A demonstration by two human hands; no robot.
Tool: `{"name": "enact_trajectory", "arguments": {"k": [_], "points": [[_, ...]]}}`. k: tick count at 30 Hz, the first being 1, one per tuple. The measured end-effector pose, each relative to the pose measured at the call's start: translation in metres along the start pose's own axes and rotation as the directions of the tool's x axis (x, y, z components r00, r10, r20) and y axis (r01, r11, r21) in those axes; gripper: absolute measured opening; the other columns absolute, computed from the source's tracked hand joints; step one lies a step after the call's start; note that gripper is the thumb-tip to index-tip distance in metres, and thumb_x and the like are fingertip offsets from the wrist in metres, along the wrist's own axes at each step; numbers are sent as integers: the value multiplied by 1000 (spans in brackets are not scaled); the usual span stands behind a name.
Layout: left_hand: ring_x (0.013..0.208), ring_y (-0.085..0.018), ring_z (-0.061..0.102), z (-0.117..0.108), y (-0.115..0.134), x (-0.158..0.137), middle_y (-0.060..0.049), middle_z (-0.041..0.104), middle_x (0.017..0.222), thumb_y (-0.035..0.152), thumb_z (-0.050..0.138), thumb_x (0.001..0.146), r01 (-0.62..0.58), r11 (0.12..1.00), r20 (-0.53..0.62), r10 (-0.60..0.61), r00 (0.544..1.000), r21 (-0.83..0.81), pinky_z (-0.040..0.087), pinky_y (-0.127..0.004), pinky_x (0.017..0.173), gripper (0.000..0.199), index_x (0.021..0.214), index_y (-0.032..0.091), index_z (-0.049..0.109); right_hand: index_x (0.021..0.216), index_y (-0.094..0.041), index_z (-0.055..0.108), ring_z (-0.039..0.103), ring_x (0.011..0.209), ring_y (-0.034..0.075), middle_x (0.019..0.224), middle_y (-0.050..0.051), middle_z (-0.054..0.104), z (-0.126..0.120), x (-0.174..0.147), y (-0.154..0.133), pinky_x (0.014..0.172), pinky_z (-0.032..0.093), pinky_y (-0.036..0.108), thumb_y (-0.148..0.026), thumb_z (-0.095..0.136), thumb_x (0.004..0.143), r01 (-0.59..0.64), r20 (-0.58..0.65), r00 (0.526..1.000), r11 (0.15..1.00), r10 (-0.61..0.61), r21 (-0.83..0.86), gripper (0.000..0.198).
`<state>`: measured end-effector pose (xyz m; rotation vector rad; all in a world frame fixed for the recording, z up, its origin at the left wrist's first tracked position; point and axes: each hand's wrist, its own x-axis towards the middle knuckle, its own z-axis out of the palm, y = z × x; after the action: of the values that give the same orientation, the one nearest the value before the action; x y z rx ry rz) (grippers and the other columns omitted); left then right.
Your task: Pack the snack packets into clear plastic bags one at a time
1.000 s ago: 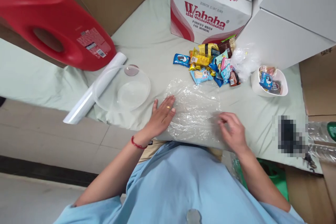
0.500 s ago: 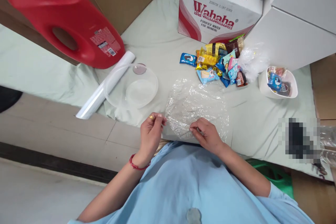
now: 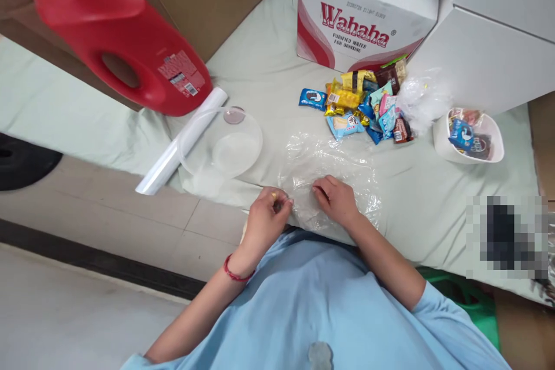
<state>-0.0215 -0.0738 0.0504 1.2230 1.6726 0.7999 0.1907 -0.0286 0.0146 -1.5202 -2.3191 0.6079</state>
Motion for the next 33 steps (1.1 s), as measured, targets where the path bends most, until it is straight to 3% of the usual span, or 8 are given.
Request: {"name": "enact_trajectory", "arguments": {"k": [4, 6, 9, 14, 22, 27, 30, 33], "points": [[104, -26, 72, 2, 8, -4, -9, 74, 111, 49, 79, 73, 322, 791, 235, -230, 944, -520, 59, -40, 86, 39, 73, 21, 52, 107, -22, 70, 65, 86, 20, 95, 6, 69, 1, -3, 1, 72, 43, 30, -31, 48, 108, 32, 5, 999, 999, -32, 24, 23], [100, -25, 74, 3, 13, -5, -8, 75, 108, 44, 85, 68, 432, 670, 327, -286, 900, -603, 60, -42, 88, 44, 72, 21, 47, 107, -22, 70, 65, 86, 20, 95, 6, 69, 1, -3, 2, 71, 42, 31, -31, 48, 108, 41, 9, 999, 999, -41, 23, 23], [84, -18, 74, 5, 18, -5, -2, 73, 97, 34, 92, 60, 456, 617, 306, -339, 890, -641, 61, -35, 80, 52, 76, 22, 45, 106, -22, 69, 64, 87, 21, 95, 6, 69, 0, -2, 2, 70, 41, 30, -30, 48, 108, 46, 14, 999, 999, -46, 9, 22], [63, -9, 62, -1, 18, -8, 4, 67, 89, 30, 98, 50, 456, 681, 219, -409, 886, -572, 50, -23, 56, 68, 100, 22, 52, 106, -23, 69, 64, 87, 20, 97, 6, 70, -1, -2, 3, 71, 41, 30, -31, 49, 108, 47, 21, 999, 998, -48, 28, 22], [63, -10, 59, -47, -10, -26, 3, 64, 91, 40, 94, 53, 413, 858, 33, -424, 905, -305, 49, -25, 59, 67, 104, 19, 56, 106, -22, 70, 64, 85, 20, 96, 6, 70, 0, -2, 4, 72, 41, 31, -30, 48, 108, 56, 13, 998, 997, -57, 50, 23], [63, -14, 58, -52, 15, -31, 1, 65, 81, 48, 75, 82, 100, 994, -275, -81, 958, 55, 48, -29, 61, 32, 96, 22, 63, 106, -22, 70, 63, 84, 20, 94, 6, 69, 1, -3, 4, 69, 40, 31, -30, 48, 108, 51, -6, 999, 998, -51, 36, 23], [79, -20, 66, -23, 40, -17, -4, 71, 87, 43, 59, 98, -238, 946, -169, 277, 946, 222, 54, -33, 76, 22, 93, 24, 69, 105, -23, 70, 62, 83, 20, 93, 6, 68, 2, -1, 2, 69, 40, 31, -31, 49, 108, 43, -14, 999, 999, -43, 12, 23], [124, -30, 66, 14, 47, 14, -13, 74, 126, 41, 52, 102, -484, 795, 13, 515, 857, 367, 49, -49, 110, 31, 115, 22, 73, 100, -21, 70, 60, 79, 21, 90, 7, 66, 1, 0, 0, 68, 42, 31, -30, 50, 106, 19, -6, 1000, 1000, -19, -4, 23]]}}
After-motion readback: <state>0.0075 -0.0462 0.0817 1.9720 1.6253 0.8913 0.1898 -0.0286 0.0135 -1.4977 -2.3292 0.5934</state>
